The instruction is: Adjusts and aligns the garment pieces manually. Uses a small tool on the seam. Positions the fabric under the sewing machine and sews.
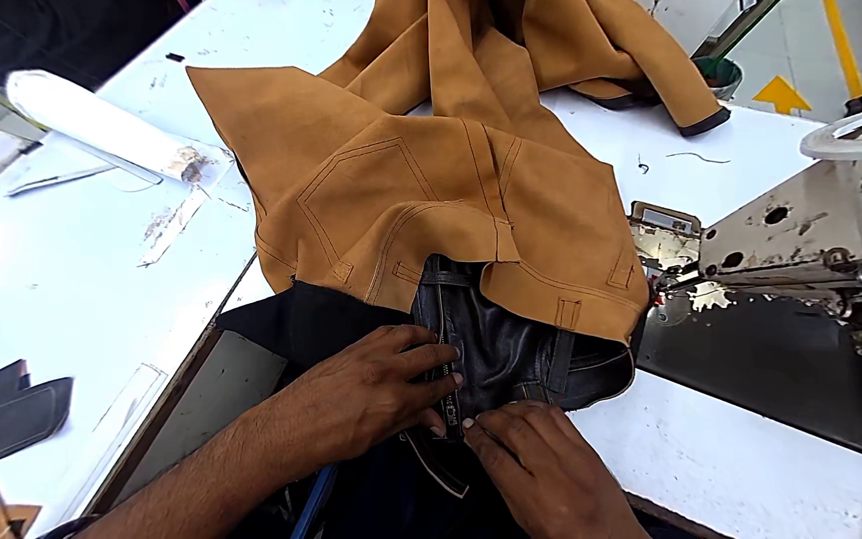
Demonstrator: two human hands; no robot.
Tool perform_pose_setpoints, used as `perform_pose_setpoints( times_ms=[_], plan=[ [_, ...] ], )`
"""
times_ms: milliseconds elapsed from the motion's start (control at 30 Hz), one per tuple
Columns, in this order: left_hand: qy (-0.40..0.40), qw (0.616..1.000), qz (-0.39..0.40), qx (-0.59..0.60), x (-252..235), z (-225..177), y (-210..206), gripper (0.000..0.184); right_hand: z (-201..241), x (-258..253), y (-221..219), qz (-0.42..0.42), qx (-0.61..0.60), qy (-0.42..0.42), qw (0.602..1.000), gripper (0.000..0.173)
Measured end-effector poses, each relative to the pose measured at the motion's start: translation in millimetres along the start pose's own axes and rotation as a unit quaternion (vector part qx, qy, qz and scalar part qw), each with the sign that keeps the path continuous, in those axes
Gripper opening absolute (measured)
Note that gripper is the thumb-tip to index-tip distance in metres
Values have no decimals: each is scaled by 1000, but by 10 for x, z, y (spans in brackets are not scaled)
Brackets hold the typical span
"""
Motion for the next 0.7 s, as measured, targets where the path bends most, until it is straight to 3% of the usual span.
perform_pose_setpoints(
  times_ms=[133,267,433,600,700],
  plan=[
    [1,1000,6,6,-4,11,0,42,135,25,16,41,83,-16,996,28],
    [1,1000,1,30,-23,42,28,45,109,33,-7,57,78,-42,994,38],
    [114,986,-69,99,-1,69,161,57,-67,50,122,12,-6,-85,996,32],
    [124,979,-124,106,35,-184,-9,27,-80,149,92,1,-13,-62,998,24],
    [95,980,-137,108,73,-292,-81,22,-48,197,8,6,6,-54,999,26]
  ],
)
Point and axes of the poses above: each hand's wrist, its own x-axis away from the middle knuckle, its own y-axis out of the back of the hand, z = x × y, the point moved 8 cm from there along -x, towards the middle knuckle, and after that the axes turned 6 degrees about z, right-handed, at the moved point
